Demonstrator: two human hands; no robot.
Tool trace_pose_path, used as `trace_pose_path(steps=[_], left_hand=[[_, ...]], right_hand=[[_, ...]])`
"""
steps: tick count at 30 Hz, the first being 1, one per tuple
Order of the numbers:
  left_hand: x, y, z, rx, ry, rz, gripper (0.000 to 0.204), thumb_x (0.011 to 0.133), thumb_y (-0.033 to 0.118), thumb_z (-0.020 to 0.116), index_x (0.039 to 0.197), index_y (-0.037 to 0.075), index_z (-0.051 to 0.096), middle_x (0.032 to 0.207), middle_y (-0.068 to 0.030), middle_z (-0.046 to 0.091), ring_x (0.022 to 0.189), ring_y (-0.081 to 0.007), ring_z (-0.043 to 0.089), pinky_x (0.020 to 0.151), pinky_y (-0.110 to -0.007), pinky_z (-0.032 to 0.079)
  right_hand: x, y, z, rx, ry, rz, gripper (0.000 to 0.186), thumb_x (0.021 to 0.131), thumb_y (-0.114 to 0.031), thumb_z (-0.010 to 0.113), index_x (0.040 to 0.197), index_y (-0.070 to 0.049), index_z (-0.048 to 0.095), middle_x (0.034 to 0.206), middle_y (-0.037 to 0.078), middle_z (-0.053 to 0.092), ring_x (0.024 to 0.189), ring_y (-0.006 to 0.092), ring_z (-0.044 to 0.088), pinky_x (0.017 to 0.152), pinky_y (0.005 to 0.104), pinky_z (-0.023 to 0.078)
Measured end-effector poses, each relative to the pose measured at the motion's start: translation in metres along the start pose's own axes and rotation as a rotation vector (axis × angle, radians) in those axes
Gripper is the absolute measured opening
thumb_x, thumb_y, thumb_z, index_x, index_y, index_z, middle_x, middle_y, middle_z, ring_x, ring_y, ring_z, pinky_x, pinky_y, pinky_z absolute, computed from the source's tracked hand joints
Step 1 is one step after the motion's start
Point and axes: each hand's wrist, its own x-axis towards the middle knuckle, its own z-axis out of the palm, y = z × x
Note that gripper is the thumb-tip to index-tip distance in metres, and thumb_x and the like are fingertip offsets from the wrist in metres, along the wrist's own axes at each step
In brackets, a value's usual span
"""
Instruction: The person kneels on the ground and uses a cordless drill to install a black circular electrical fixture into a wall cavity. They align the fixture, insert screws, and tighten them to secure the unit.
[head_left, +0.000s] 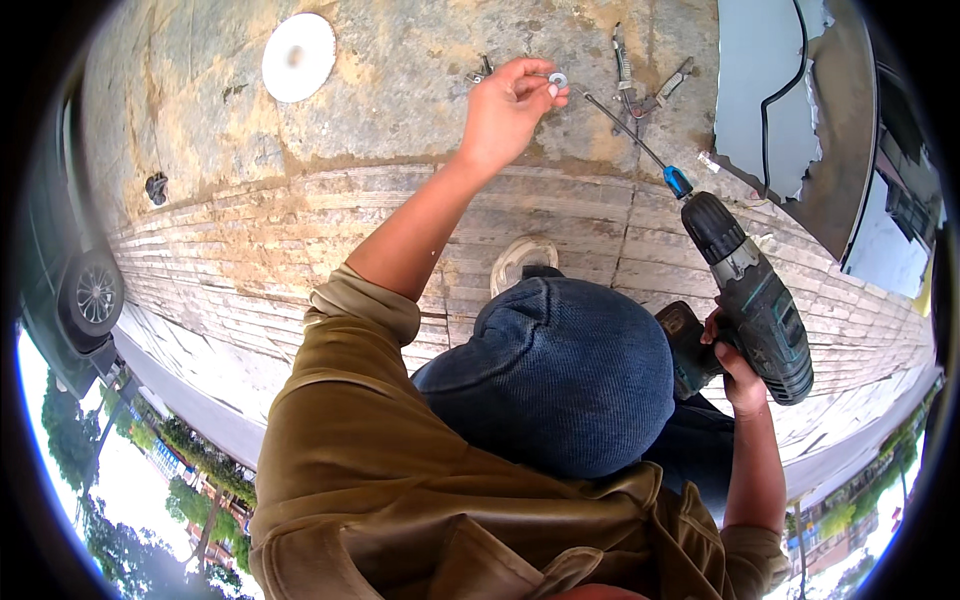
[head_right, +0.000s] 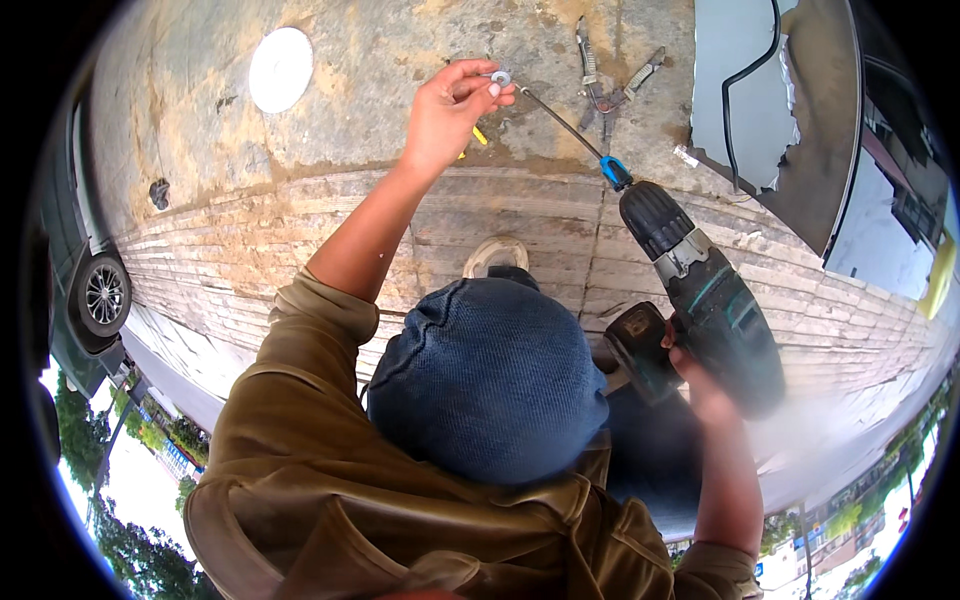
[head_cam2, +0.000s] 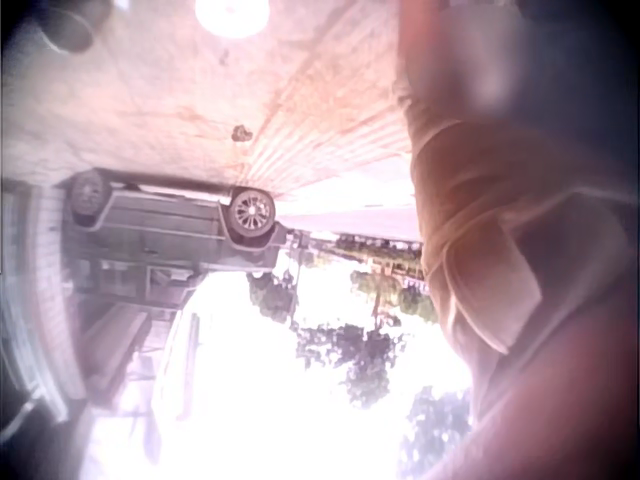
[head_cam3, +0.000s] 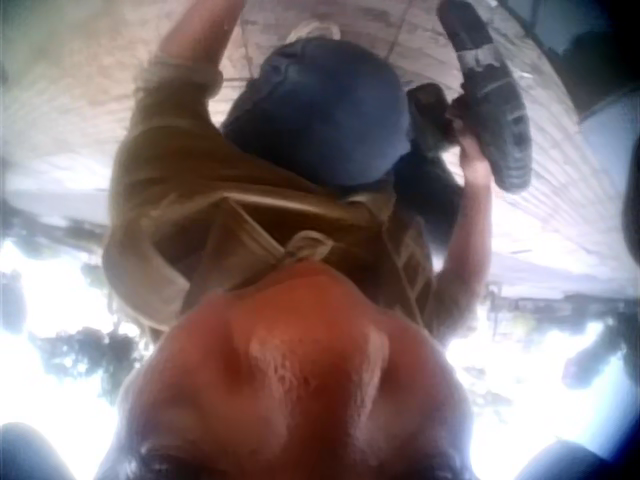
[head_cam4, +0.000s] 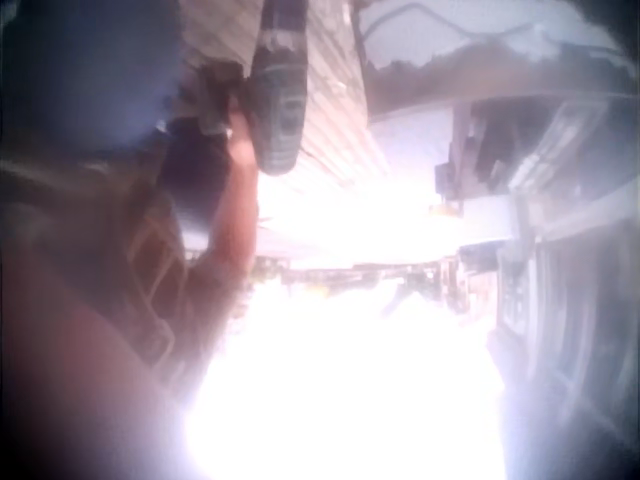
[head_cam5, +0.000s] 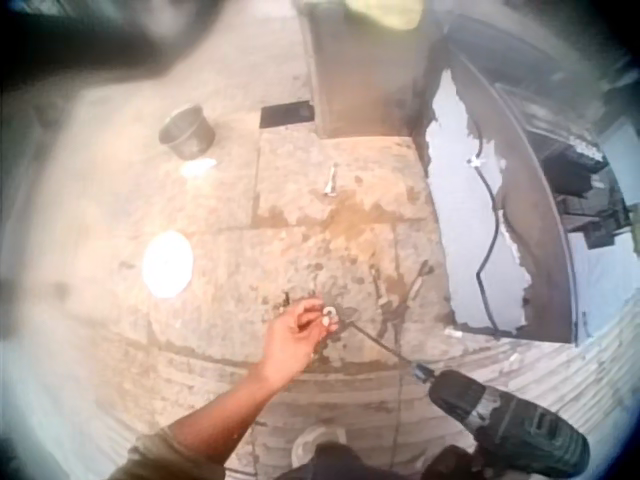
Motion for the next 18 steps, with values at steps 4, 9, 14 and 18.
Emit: trace_pose_path(steps=[4,9,14,18], left_hand=[[-0.007,0.007,0.005,0.029,0.000,0.028,0.023,0.090,0.004,0.057,0.112,-0.003,0.054,0.097,-0.0149,0.067,0.089,-0.0176,0.066,0.077,-0.026,0.052],[-0.017,0.020,0.015,0.028,0.018,0.010,0.022,0.089,0.004,0.057,0.111,-0.003,0.055,0.097,-0.0138,0.067,0.091,-0.0175,0.066,0.078,-0.025,0.052],[-0.025,0.020,0.030,-0.004,0.014,0.078,0.020,0.089,0.003,0.057,0.109,-0.002,0.056,0.096,-0.0126,0.067,0.091,-0.0172,0.066,0.078,-0.025,0.052],[-0.027,0.024,0.039,-0.069,0.005,0.077,0.018,0.090,0.003,0.055,0.107,-0.001,0.056,0.096,-0.0132,0.067,0.091,-0.0185,0.066,0.077,-0.027,0.053]], right_hand=[[0.000,0.002,-0.001,0.010,-0.011,0.011,0.058,0.070,-0.024,0.061,0.121,0.000,0.047,0.085,0.005,0.050,0.079,0.0151,0.049,0.077,0.0285,0.040],[-0.004,0.002,-0.005,-0.013,-0.031,0.000,0.056,0.071,-0.023,0.061,0.121,0.000,0.047,0.087,0.004,0.051,0.081,0.0150,0.050,0.078,0.0285,0.040],[-0.012,0.006,-0.012,-0.047,-0.026,-0.004,0.051,0.073,-0.022,0.062,0.118,-0.002,0.049,0.087,0.004,0.052,0.082,0.0150,0.050,0.078,0.0288,0.040],[-0.021,0.008,-0.023,-0.071,-0.021,-0.020,0.048,0.073,-0.022,0.062,0.116,-0.003,0.050,0.087,0.004,0.052,0.083,0.0152,0.049,0.079,0.0291,0.040]])
